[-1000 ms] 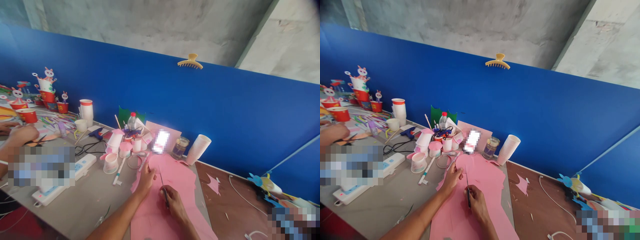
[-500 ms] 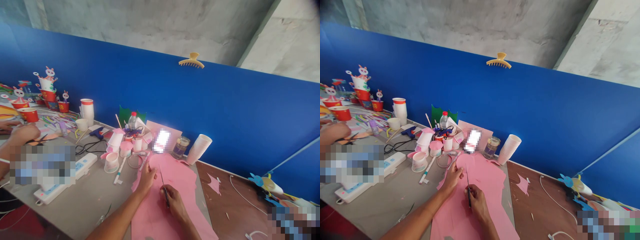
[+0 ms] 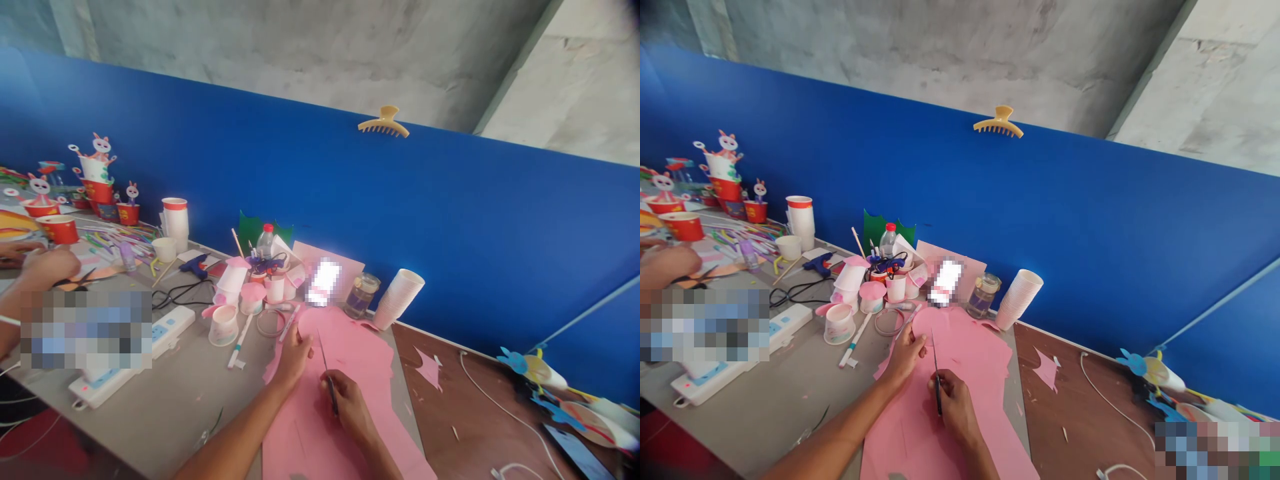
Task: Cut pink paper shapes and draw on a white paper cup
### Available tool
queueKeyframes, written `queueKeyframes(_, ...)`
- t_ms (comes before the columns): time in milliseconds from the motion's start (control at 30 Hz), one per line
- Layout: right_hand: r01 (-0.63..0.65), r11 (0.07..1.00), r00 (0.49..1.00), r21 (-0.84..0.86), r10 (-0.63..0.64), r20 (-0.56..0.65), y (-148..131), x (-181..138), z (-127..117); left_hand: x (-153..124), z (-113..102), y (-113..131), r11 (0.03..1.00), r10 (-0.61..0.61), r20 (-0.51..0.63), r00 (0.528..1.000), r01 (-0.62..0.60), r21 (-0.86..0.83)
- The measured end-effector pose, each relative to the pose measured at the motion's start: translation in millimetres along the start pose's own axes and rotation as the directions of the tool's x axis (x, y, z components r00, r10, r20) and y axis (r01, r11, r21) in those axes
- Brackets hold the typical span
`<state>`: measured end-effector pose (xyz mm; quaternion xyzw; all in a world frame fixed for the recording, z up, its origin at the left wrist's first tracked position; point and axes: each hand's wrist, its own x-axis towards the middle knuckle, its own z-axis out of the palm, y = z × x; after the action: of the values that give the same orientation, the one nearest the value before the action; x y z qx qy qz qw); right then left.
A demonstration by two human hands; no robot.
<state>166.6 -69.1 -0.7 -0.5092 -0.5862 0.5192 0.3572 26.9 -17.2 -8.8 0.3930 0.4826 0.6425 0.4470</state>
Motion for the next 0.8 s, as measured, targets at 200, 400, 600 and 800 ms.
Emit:
queueKeyframes(200,0.015,0.999,1.0,-0.03,-0.015,-0.001,1.4,0.7,-1.2,0.2,-1.1,-3.5,1.0,0.007,0.007,1.0,-0.007,0.016)
queueKeyframes(400,-0.018,0.999,0.999,-0.028,0.019,0.036,4.8,1.0,-8.8,4.7,-4.4,-2.1,0.999,0.039,-0.029,0.999,-0.039,-0.001)
queueKeyframes(600,0.196,0.863,0.948,-0.466,-0.288,-0.135,15.5,6.9,-26.5,15.0,-12.6,-4.4,0.991,-0.002,-0.097,0.995,-0.012,-0.135)
queueKeyframes(800,0.018,0.507,0.851,-0.862,-0.46,-0.253,25.3,11.9,-27.7,10.0,-8.4,-2.1,0.997,0.0,-0.069,0.998,-0.005,-0.076)
